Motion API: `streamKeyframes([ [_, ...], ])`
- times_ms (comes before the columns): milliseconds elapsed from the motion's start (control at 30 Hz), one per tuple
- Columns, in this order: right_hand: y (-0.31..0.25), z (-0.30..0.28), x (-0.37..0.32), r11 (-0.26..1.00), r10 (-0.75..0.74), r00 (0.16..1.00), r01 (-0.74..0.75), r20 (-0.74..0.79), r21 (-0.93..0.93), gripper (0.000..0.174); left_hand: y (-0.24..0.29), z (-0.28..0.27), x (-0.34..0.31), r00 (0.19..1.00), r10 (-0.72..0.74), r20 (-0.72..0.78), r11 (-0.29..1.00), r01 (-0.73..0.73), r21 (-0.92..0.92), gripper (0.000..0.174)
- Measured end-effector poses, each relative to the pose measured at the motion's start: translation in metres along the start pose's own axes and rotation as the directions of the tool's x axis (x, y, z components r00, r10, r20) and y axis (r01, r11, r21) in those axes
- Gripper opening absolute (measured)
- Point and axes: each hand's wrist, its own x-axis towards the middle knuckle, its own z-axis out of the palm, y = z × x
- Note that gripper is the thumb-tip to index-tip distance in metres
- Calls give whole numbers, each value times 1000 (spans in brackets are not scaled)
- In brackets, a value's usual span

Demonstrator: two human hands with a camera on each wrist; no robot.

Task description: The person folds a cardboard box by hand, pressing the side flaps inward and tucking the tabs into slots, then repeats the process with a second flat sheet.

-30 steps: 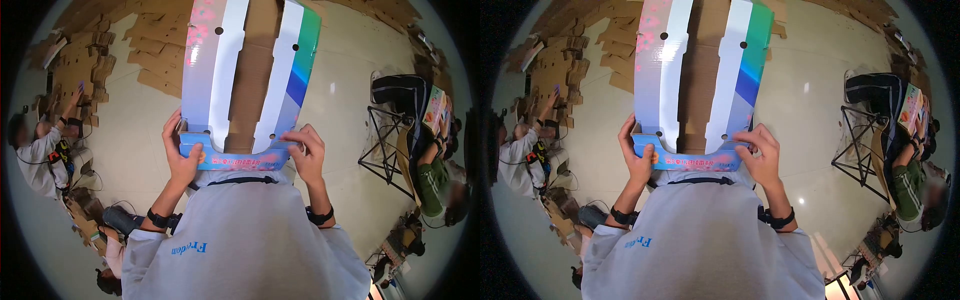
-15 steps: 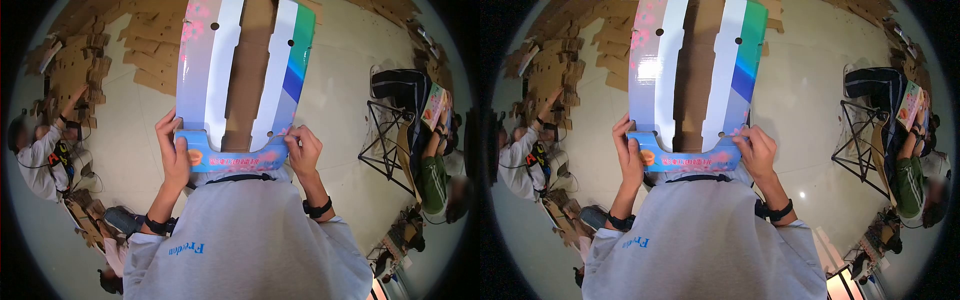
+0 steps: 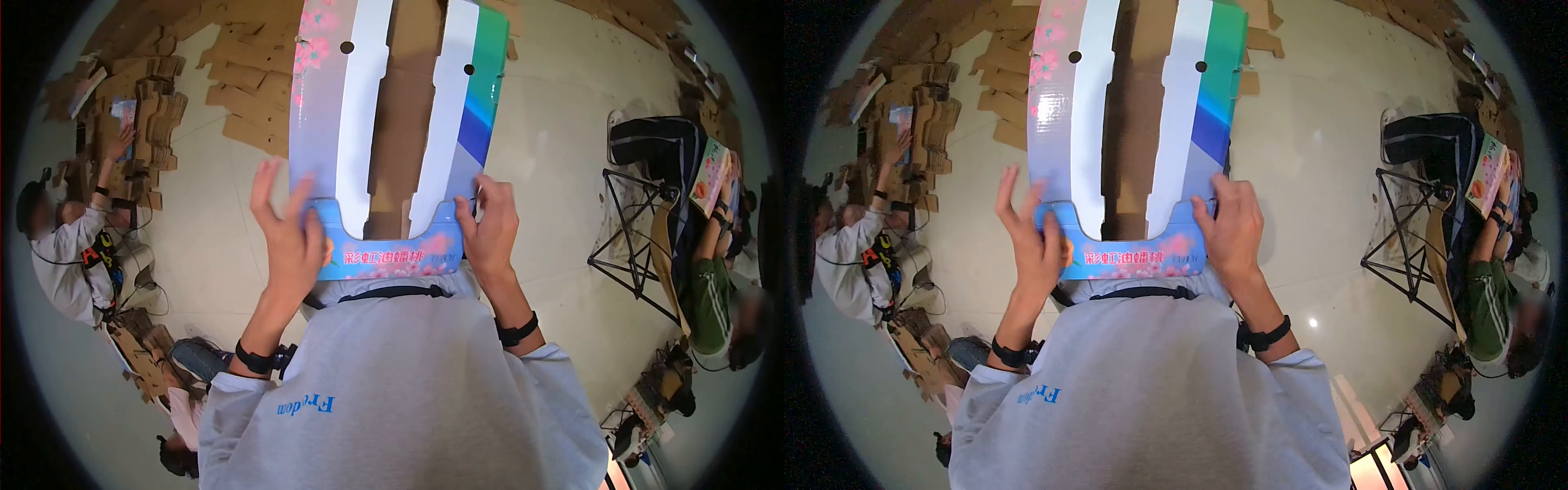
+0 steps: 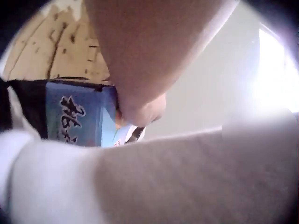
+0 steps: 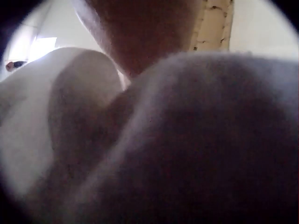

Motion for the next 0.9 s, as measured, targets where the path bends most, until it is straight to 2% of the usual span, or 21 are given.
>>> streamKeyframes([
  [33,-7,-3,4,993,-83,996,79,-41,-84,31,5,-11,10,984,154,94,957,-172,233,43],
  [133,-21,-4,18,904,-415,910,410,18,125,25,19,-9,41,843,452,292,862,-497,98,34],
  [167,-29,0,25,883,-462,885,454,53,122,18,27,-7,52,828,482,286,852,-520,68,23],
  [200,-36,4,32,860,-507,857,496,88,123,12,26,-4,59,789,524,320,820,-569,61,19],
  [267,-39,8,38,839,-544,817,534,192,105,13,21,1,70,702,599,386,746,-664,49,14],
  [367,-33,-6,35,765,-644,736,622,211,164,18,21,-2,63,624,725,293,676,-725,-128,17],
  [433,-32,-14,28,721,-692,678,668,247,184,20,21,9,45,653,692,307,709,-694,-122,18],
  [467,-26,-9,30,724,-690,681,659,246,205,19,19,17,39,672,672,311,729,-674,-119,20],
  [533,-15,3,33,724,-690,682,644,244,248,16,16,27,39,658,669,346,714,-698,-54,20],
  [600,-13,-2,40,783,-588,796,515,143,350,14,13,27,42,658,666,352,712,-701,-37,18],
  [633,-14,-6,46,795,-528,844,451,96,406,14,15,24,44,690,653,311,742,-665,-83,17],
  [700,-14,-14,71,888,-357,930,312,80,337,22,22,14,52,748,622,229,783,-597,-177,17],
  [733,-15,-19,86,924,-264,962,232,68,305,27,22,8,63,795,578,181,816,-559,-148,22],
  [800,-21,-28,130,954,-221,974,206,48,215,43,20,-7,93,875,476,89,878,-467,-105,37],
  [867,-20,-23,172,949,-278,960,278,-22,152,48,12,-13,141,922,381,-74,920,-370,129,48],
  [900,-20,-19,189,942,-310,949,314,-57,116,51,4,-9,163,943,311,-118,947,-296,127,49],
])
